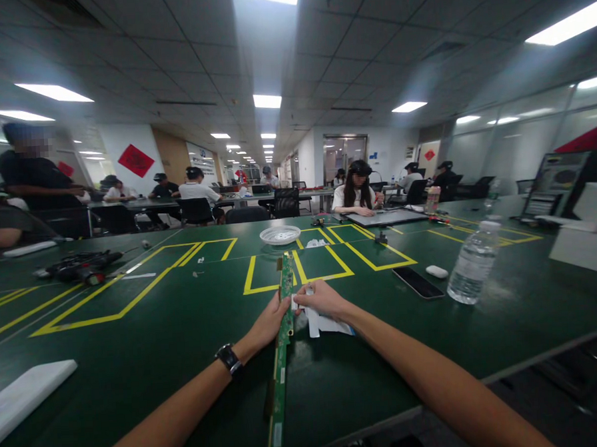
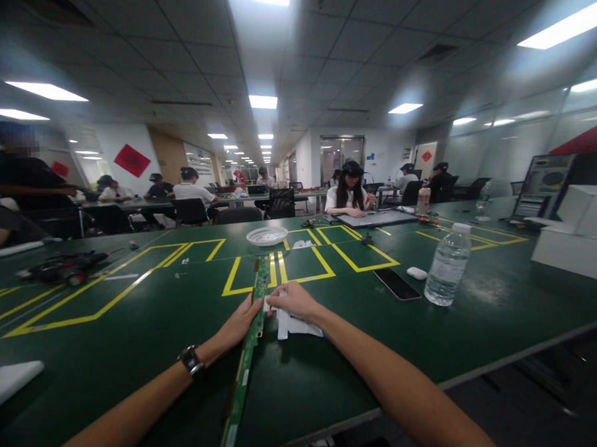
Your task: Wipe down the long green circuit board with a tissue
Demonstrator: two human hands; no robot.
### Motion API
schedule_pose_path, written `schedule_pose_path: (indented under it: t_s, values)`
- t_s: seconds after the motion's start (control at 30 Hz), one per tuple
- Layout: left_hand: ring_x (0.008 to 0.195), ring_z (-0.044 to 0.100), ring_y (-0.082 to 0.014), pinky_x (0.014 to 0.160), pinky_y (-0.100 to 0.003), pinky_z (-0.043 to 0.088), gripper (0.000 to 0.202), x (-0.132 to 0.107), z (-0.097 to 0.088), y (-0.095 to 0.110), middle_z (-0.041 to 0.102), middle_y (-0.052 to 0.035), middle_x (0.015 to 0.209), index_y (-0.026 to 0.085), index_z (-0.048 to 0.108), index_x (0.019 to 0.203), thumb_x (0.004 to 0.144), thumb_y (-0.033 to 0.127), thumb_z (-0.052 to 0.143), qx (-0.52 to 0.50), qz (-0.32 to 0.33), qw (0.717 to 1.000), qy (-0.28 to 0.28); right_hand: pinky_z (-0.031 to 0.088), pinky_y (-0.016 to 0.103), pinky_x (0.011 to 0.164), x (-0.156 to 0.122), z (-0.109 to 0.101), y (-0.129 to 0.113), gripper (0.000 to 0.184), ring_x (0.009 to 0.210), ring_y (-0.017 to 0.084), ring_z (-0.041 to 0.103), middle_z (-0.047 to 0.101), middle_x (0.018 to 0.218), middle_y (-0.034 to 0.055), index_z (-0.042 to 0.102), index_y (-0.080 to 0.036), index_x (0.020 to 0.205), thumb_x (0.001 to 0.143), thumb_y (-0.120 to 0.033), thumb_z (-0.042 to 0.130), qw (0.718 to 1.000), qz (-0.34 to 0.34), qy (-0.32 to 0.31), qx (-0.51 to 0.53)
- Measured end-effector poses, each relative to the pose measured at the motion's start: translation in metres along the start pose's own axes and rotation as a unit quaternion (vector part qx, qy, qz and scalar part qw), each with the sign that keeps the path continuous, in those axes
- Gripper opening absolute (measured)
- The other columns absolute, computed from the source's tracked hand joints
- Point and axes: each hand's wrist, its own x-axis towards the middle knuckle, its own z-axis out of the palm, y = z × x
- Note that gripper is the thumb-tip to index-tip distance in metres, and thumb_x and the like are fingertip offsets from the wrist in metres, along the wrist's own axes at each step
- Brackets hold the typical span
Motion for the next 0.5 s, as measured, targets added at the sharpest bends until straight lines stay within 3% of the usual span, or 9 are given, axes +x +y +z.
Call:
schedule_pose_path:
  t_s: [0.17, 0.33, 0.4, 0.5]
  values:
    - [0.103, 0.057, -0.0221, 0.089, -0.028, 0.043, 0.045, 0.000, 0.000, 0.003, 0.065, -0.0071, 0.109, 0.018, 0.057, 0.117, 0.081, 0.046, 0.056, -0.013, 0.018, 1.000, -0.006, 0.040, 0.019, 0.049, -0.001, -0.001, -0.003, 0.028, 0.051, 0.010, 0.053, 0.070, 0.071, 0.0046, 0.065, -0.014, 0.076, 0.074, -0.042, 0.065, 1.000, 0.008, -0.009, 0.002]
    - [0.085, 0.060, -0.0189, 0.074, -0.026, 0.047, 0.049, 0.007, -0.002, -0.005, 0.066, -0.0067, 0.094, 0.016, 0.054, 0.118, 0.084, 0.051, 0.050, -0.037, -0.021, 0.999, -0.017, 0.040, 0.019, 0.052, 0.002, -0.006, -0.004, 0.030, 0.056, 0.010, 0.055, 0.069, 0.073, 0.0035, 0.068, -0.013, 0.080, 0.074, -0.042, 0.064, 0.999, 0.021, 0.003, -0.027]
    - [0.077, 0.059, -0.0160, 0.065, -0.023, 0.046, 0.049, 0.012, -0.005, -0.011, 0.064, -0.0062, 0.092, 0.017, 0.052, 0.119, 0.085, 0.052, 0.047, -0.038, -0.026, 0.999, 0.010, 0.040, 0.019, 0.052, 0.006, -0.014, -0.001, 0.030, 0.057, 0.011, 0.056, 0.069, 0.071, 0.0032, 0.069, -0.013, 0.080, 0.073, -0.041, 0.064, 0.998, 0.023, 0.029, -0.050]
    - [0.075, 0.055, -0.0138, 0.055, -0.019, 0.042, 0.048, 0.019, -0.018, -0.016, 0.060, -0.0067, 0.095, 0.018, 0.050, 0.119, 0.084, 0.050, 0.048, -0.016, -0.021, 0.995, 0.099, 0.041, 0.021, 0.054, 0.011, -0.036, 0.009, 0.030, 0.059, 0.013, 0.057, 0.068, 0.071, 0.0047, 0.069, -0.012, 0.081, 0.076, -0.040, 0.061, 0.992, 0.031, 0.089, -0.085]
